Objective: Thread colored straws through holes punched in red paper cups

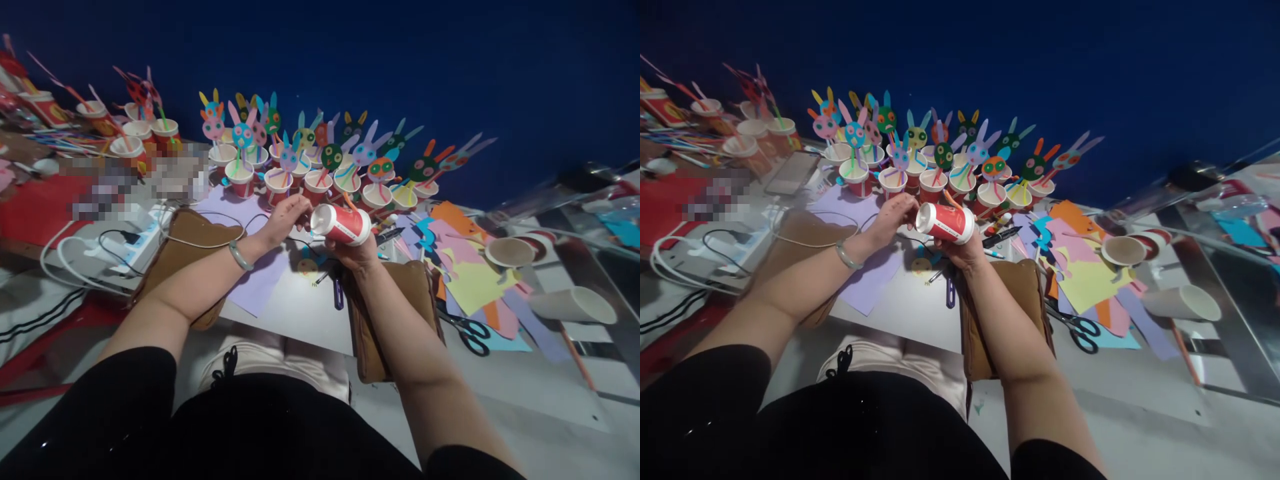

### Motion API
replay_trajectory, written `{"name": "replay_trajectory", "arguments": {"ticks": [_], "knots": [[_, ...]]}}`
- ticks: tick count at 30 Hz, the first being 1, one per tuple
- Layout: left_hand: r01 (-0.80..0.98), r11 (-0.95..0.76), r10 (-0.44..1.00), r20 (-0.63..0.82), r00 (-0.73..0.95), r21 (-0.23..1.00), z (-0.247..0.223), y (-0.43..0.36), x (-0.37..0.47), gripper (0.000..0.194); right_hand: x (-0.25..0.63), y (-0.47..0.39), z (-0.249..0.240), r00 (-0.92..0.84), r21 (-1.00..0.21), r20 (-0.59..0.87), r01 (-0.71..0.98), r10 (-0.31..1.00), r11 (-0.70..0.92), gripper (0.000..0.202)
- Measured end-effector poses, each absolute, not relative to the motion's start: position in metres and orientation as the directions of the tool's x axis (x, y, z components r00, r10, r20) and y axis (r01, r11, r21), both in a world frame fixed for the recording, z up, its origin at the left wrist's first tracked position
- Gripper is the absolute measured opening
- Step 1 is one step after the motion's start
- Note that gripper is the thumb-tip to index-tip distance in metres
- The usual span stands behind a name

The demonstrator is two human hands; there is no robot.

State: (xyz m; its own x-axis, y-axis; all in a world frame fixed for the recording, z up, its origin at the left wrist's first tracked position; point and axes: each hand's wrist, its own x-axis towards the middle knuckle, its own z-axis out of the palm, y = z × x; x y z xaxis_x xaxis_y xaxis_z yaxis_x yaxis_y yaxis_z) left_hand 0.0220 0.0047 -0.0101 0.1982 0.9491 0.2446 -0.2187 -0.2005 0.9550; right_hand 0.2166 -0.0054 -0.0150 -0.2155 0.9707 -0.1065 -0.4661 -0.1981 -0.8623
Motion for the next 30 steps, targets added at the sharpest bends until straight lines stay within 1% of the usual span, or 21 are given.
{"name": "replay_trajectory", "arguments": {"ticks": [4,7,10,14,19,25,30], "knots": [[-0.240,-0.235,0.933,0.287,0.215,0.942,-0.0124,0.0010,0.0190,0.059,0.2125,-0.0055,-0.0132,-0.200,-0.878,-0.108,-0.441,0.974,-0.188,0.042],[-0.214,-0.279,0.917,0.326,0.231,0.936,-0.0092,-0.0017,0.0176,0.061,0.2127,-0.0054,-0.0118,-0.174,-0.898,-0.128,-0.397,0.976,-0.188,0.043],[-0.184,-0.300,0.909,0.339,0.242,0.936,-0.0075,-0.0035,0.0170,0.061,0.2142,-0.0046,-0.0141,-0.171,-0.901,-0.107,-0.400,0.979,-0.168,0.038],[-0.155,-0.296,0.909,0.328,0.257,0.942,-0.0092,-0.0026,0.0159,0.056,0.2139,-0.0032,-0.0188,-0.196,-0.890,-0.104,-0.418,0.975,-0.179,0.038],[-0.147,-0.299,0.906,0.329,0.268,0.943,-0.0097,-0.0010,0.0138,0.057,0.2127,-0.0037,-0.0196,-0.190,-0.893,-0.079,-0.422,0.979,-0.154,0.040],[-0.138,-0.258,0.908,0.289,0.302,0.956,-0.0083,-0.0013,0.0123,0.062,0.2108,-0.0045,-0.0178,-0.193,-0.891,-0.148,-0.399,0.970,-0.216,0.041],[-0.117,-0.227,0.912,0.253,0.323,0.967,-0.0095,-0.0001,0.0122,0.061,0.2081,-0.0040,-0.0207,-0.204,-0.879,-0.127,-0.430,0.971,-0.206,0.039]]}}
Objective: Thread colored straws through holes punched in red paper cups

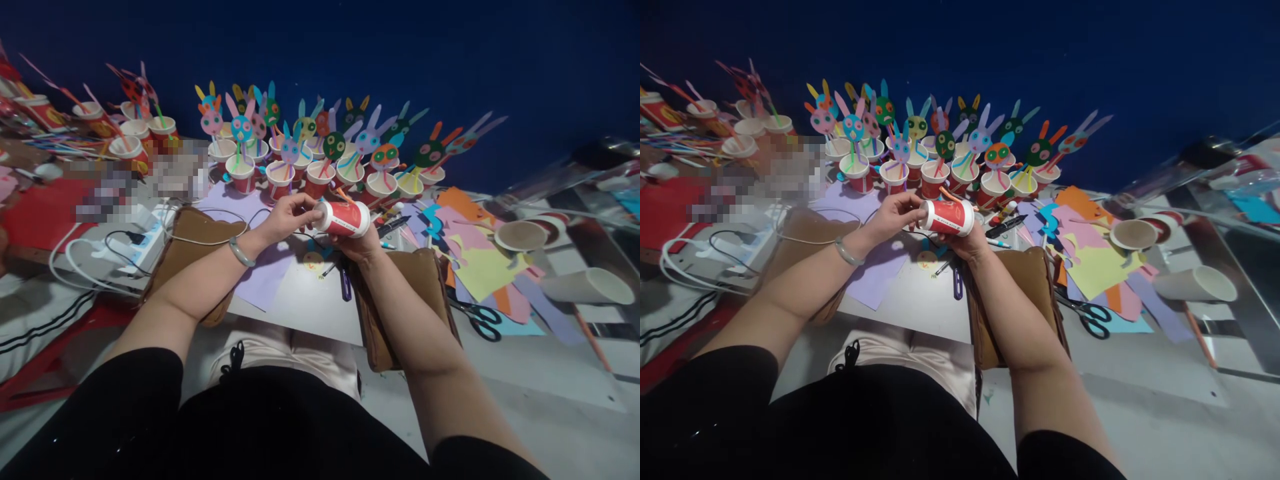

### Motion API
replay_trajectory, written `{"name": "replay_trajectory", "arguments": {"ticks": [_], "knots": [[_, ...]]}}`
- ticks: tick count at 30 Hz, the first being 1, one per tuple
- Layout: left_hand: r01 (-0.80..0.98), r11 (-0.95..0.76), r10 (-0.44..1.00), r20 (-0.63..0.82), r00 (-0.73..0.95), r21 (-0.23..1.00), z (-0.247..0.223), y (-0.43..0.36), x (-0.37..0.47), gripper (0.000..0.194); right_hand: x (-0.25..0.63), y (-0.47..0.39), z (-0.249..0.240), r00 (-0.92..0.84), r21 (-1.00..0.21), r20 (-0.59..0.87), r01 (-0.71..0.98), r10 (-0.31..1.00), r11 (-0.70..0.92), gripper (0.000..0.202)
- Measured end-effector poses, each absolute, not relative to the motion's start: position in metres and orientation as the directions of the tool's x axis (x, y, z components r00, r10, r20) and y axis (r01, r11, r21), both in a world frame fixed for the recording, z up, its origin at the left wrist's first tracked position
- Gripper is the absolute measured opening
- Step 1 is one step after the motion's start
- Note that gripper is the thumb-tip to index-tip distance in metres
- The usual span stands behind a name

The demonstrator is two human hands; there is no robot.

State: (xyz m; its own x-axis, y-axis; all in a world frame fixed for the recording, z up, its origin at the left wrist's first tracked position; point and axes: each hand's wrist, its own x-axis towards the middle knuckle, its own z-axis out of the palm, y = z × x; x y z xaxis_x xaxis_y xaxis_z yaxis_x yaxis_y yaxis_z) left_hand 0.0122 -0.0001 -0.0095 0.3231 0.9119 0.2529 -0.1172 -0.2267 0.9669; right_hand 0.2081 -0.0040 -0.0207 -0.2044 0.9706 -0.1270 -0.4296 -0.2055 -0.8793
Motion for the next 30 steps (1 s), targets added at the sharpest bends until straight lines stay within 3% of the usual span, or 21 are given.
{"name": "replay_trajectory", "arguments": {"ticks": [7,13,30], "knots": [[-0.161,-0.126,0.917,0.176,0.357,0.979,-0.009,0.004,0.007,0.061,0.210,-0.006,-0.023,-0.226,-0.893,-0.139,-0.391,0.964,-0.220,0.040],[-0.149,-0.130,0.892,0.181,0.413,0.980,-0.010,0.005,0.005,0.063,0.209,-0.009,-0.019,-0.242,-0.889,-0.106,-0.412,0.965,-0.201,0.034],[-0.168,-0.117,0.868,0.183,0.461,0.979,-0.006,0.008,0.001,0.059,0.208,-0.011,-0.018,-0.311,-0.902,-0.037,-0.399,0.950,-0.166,0.045]]}}
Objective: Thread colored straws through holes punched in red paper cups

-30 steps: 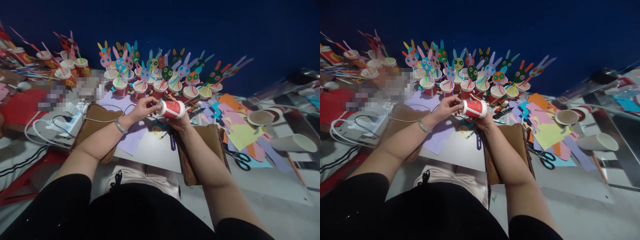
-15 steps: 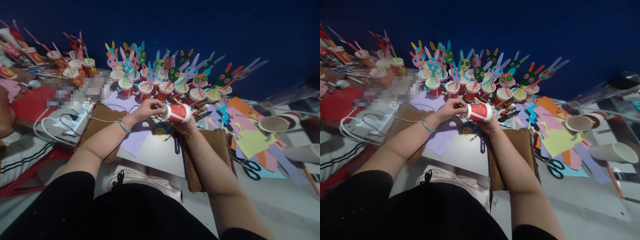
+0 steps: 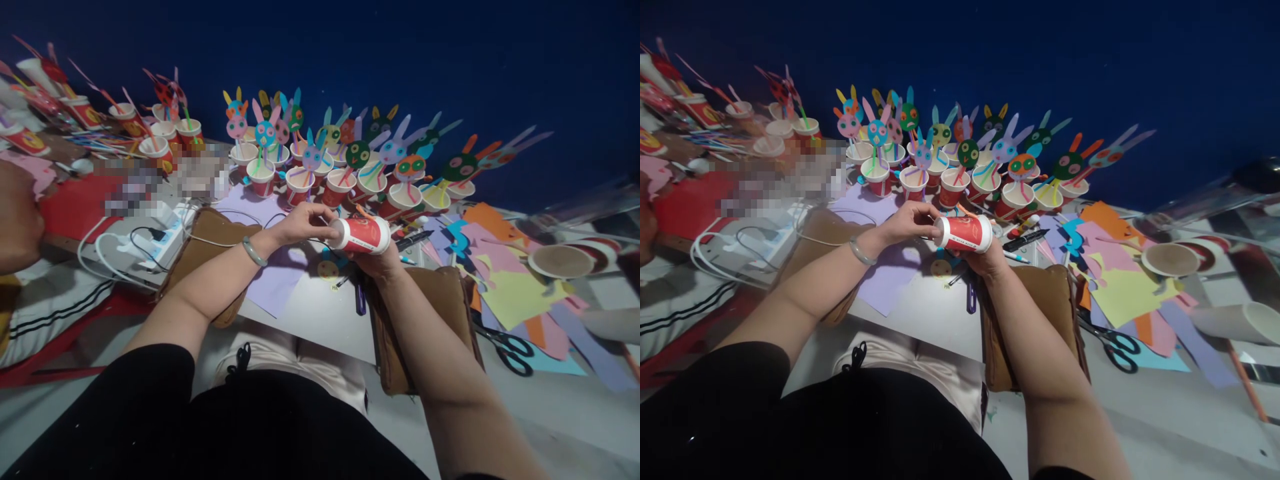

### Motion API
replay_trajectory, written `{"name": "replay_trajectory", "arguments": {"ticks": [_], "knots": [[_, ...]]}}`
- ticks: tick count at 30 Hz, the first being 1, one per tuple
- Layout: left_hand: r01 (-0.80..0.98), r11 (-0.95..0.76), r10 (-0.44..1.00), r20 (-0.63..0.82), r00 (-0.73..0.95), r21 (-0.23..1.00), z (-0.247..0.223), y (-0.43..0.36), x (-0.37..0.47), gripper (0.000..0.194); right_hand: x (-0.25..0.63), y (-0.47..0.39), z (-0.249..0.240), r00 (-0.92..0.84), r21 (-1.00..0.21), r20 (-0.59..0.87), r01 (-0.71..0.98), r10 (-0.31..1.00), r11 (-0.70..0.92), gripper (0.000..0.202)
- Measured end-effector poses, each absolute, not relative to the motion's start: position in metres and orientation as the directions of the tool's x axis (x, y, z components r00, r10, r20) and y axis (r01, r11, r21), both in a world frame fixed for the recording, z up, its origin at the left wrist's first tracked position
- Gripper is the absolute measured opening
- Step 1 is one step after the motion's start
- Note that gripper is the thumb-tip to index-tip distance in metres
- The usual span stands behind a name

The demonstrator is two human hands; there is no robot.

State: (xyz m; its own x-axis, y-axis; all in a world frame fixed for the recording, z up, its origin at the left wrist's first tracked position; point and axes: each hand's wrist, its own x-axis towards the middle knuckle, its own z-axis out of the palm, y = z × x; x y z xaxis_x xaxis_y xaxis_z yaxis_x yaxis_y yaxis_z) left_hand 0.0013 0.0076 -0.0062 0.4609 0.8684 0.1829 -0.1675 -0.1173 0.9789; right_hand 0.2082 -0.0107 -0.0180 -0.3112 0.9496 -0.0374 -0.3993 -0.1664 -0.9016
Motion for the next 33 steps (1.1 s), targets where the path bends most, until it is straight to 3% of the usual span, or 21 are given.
{"name": "replay_trajectory", "arguments": {"ticks": [7,19,25,33], "knots": [[-0.184,-0.135,0.849,0.209,0.485,0.974,-0.011,0.009,0.003,0.059,0.209,-0.013,-0.015,-0.339,-0.914,0.033,-0.391,0.940,-0.109,0.040],[-0.182,-0.180,0.807,0.251,0.535,0.967,-0.007,0.013,-0.005,0.054,0.212,-0.011,-0.017,-0.347,-0.932,0.005,-0.341,0.938,-0.121,0.037],[-0.145,-0.200,0.808,0.247,0.535,0.969,-0.007,0.012,-0.005,0.056,0.213,-0.010,-0.018,-0.395,-0.941,0.057,-0.328,0.917,-0.082,0.044],[-0.161,-0.198,0.808,0.254,0.532,0.967,-0.008,0.011,-0.003,0.056,0.212,-0.011,-0.014,-0.342,-0.941,-0.010,-0.314,0.940,-0.124,0.042]]}}
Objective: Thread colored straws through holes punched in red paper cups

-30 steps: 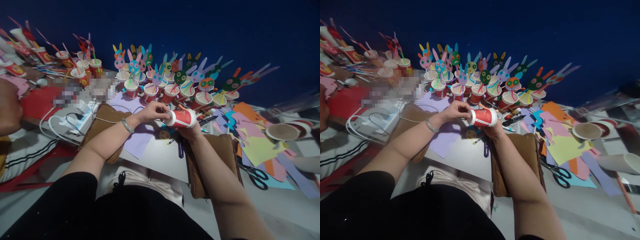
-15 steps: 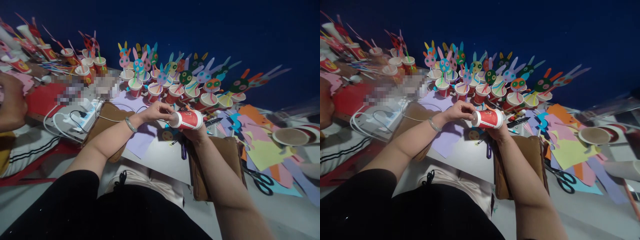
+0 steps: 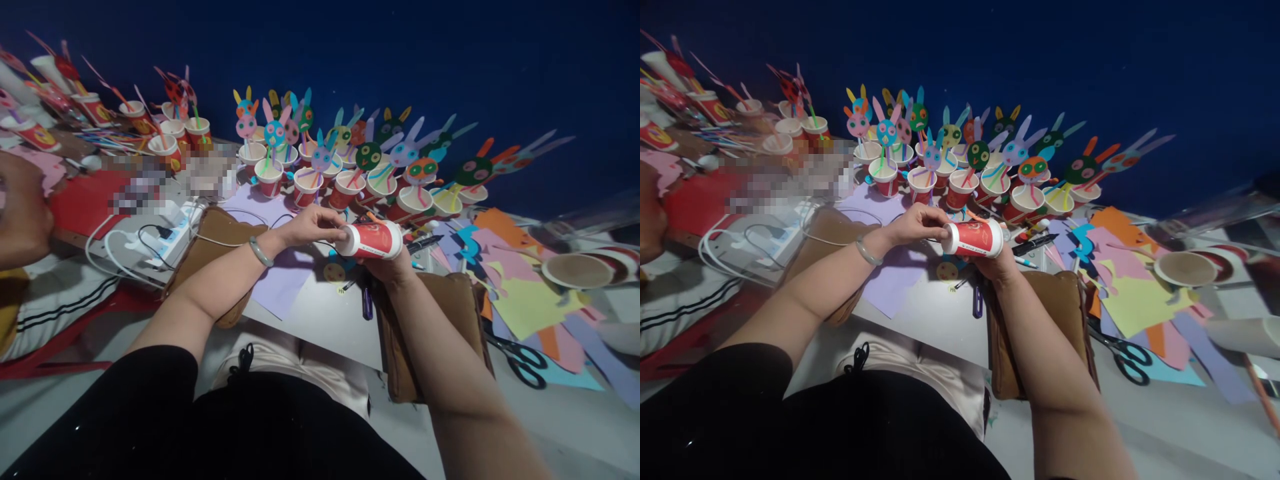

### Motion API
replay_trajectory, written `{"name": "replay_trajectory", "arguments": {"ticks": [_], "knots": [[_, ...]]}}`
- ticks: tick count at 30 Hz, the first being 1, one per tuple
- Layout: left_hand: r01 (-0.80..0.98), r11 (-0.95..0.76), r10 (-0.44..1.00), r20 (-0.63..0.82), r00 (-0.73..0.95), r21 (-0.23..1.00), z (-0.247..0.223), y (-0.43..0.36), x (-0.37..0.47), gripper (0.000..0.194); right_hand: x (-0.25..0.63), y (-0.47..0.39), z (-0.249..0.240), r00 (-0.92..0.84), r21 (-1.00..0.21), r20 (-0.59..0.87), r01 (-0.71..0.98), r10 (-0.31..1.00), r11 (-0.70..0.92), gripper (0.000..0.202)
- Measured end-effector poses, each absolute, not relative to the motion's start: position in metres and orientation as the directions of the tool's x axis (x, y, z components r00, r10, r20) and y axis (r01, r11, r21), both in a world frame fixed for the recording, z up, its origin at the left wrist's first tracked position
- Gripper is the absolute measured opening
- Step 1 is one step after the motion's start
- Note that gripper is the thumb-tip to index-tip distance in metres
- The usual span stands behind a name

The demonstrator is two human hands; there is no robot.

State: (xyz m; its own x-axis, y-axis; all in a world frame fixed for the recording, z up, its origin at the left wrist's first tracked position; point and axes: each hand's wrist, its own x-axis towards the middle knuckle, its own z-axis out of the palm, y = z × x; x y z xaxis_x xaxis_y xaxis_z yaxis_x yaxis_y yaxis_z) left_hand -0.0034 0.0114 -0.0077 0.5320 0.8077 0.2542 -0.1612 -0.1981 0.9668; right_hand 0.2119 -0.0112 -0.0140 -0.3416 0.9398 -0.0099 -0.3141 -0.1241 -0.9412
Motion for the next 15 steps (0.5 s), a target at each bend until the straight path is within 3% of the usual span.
{"name": "replay_trajectory", "arguments": {"ticks": [10,15], "knots": [[-0.162,-0.207,0.775,0.262,0.575,0.965,-0.0084,0.0140,-0.0079,0.047,0.2108,-0.0129,-0.0132,-0.347,-0.924,-0.028,-0.349,0.938,-0.156,0.040],[-0.164,-0.208,0.786,0.264,0.559,0.964,-0.0096,0.0144,-0.0061,0.048,0.2101,-0.0121,-0.0137,-0.324,-0.916,-0.022,-0.374,0.946,-0.149,0.049]]}}
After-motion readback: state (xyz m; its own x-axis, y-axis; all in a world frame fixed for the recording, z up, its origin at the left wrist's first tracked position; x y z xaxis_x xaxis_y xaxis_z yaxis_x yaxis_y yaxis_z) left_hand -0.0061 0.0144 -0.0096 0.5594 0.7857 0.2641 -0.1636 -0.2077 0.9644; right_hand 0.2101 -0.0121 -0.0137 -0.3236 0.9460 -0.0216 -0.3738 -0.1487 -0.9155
